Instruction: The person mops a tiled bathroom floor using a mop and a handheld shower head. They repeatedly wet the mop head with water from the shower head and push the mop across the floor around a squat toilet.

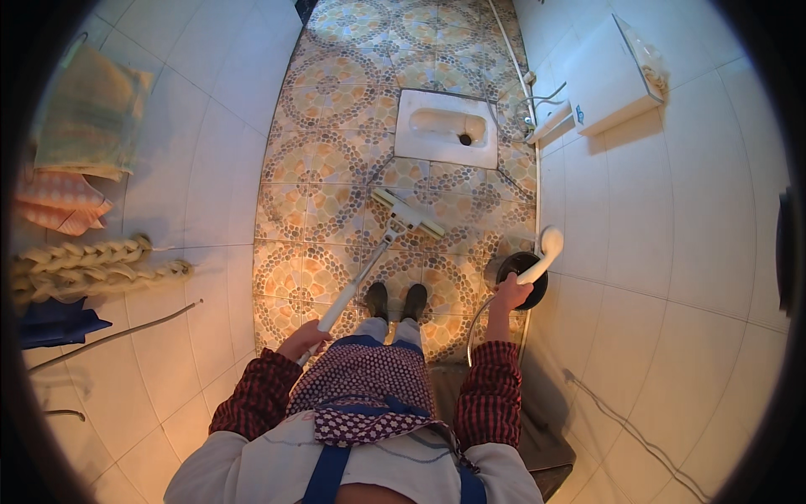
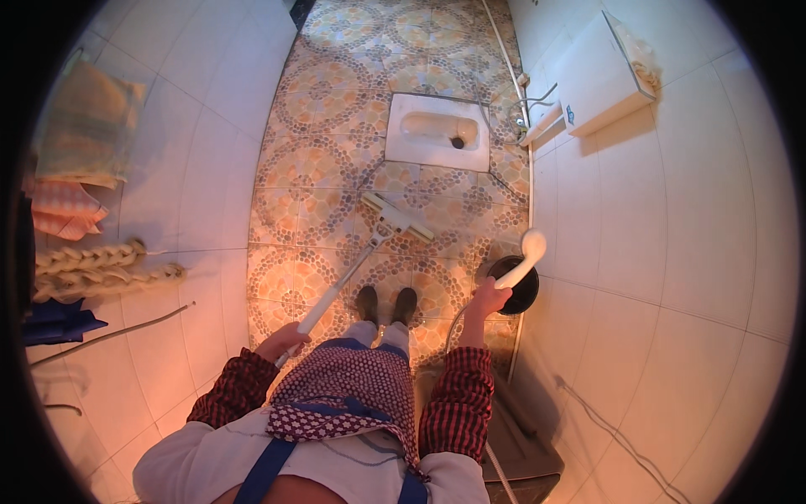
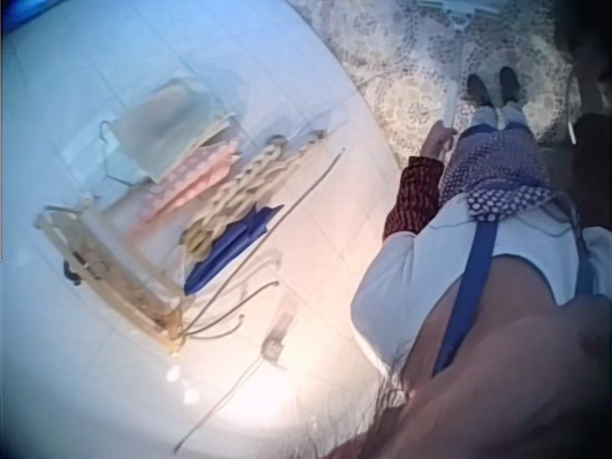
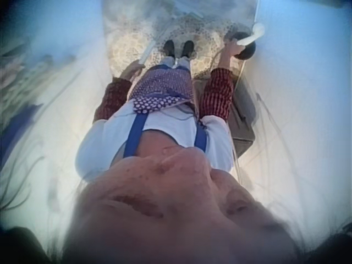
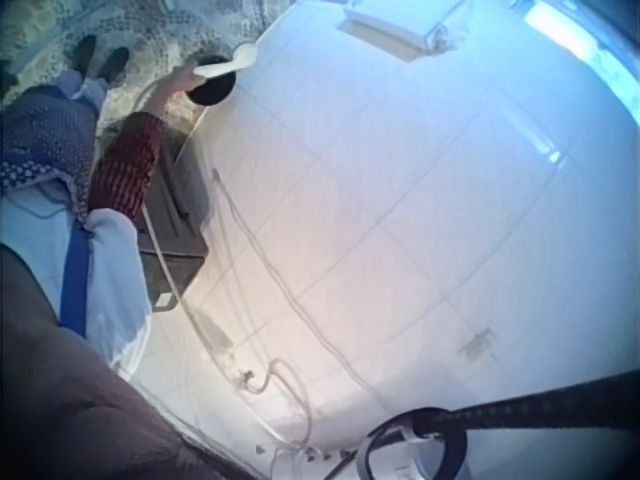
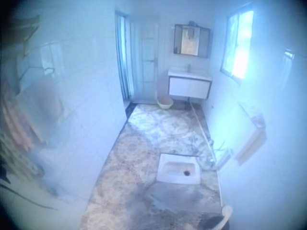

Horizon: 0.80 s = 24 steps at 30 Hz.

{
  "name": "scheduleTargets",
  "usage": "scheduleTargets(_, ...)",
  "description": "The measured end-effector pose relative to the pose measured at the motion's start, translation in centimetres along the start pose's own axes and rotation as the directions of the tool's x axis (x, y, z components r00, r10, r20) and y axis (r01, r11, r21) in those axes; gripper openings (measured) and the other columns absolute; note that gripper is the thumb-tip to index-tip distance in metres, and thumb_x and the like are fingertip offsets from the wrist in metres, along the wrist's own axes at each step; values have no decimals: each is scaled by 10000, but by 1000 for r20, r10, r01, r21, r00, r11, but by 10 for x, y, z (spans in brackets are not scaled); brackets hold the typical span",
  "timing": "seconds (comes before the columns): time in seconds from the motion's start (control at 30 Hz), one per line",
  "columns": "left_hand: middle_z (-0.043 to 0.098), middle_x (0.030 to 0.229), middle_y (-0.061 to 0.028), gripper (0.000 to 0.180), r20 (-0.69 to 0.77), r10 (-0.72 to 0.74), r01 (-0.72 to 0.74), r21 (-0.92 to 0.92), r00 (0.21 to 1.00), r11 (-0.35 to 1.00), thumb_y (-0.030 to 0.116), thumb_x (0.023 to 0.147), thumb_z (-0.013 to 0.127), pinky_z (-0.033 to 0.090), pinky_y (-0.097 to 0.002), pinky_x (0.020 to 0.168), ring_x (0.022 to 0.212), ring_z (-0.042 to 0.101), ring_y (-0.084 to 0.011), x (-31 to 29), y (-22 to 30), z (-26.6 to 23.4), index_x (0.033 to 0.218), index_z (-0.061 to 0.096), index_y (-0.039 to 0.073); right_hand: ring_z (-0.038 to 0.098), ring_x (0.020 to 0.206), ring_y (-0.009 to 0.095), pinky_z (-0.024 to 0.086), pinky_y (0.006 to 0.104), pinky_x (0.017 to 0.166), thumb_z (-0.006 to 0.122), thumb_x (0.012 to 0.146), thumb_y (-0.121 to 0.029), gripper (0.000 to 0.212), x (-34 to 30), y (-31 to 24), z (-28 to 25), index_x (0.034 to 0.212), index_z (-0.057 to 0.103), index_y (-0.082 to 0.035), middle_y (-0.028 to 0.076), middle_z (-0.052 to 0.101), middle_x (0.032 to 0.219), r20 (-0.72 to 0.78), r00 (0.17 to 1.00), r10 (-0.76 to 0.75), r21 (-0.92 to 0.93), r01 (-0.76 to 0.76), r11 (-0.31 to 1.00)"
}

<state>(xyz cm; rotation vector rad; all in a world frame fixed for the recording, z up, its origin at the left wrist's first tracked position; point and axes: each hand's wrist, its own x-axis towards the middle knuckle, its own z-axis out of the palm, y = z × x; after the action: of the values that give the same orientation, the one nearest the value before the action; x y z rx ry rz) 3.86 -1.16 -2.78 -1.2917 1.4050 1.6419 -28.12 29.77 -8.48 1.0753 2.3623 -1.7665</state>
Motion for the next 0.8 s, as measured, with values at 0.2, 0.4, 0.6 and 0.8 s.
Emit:
scheduleTargets(0.2,526,635,-82,302,-82,-103,111,96,991,989,123,810,643,444,-280,402,472,542,-144,6,-4,10,1003,468,-28,495,520,203,415,380,482,539,792,-142,278,33,0,9,936,373,28,140,495,765,-130,988,82,135,-64,989)
scheduleTargets(0.4,531,644,-72,317,-58,-86,92,120,995,988,171,844,632,438,-266,419,492,534,-128,-4,16,13,1039,479,-26,430,501,158,376,351,458,533,813,-102,261,50,-9,9,970,360,14,90,440,712,-131,989,63,233,-31,972)
scheduleTargets(0.6,543,591,-79,276,-40,-58,61,67,998,996,154,835,628,424,-264,385,440,531,-135,-9,20,10,986,488,-30,446,503,164,379,346,473,525,815,-120,231,58,-18,10,930,361,-4,101,452,715,-124,990,71,250,-38,968)
scheduleTargets(0.8,551,598,-87,279,-5,-46,47,110,999,993,152,830,630,417,-263,380,448,537,-137,7,22,16,978,484,-35,459,484,173,377,352,466,530,827,-124,217,86,26,6,909,366,-8,106,467,701,-123,989,-78,-73,69,995)
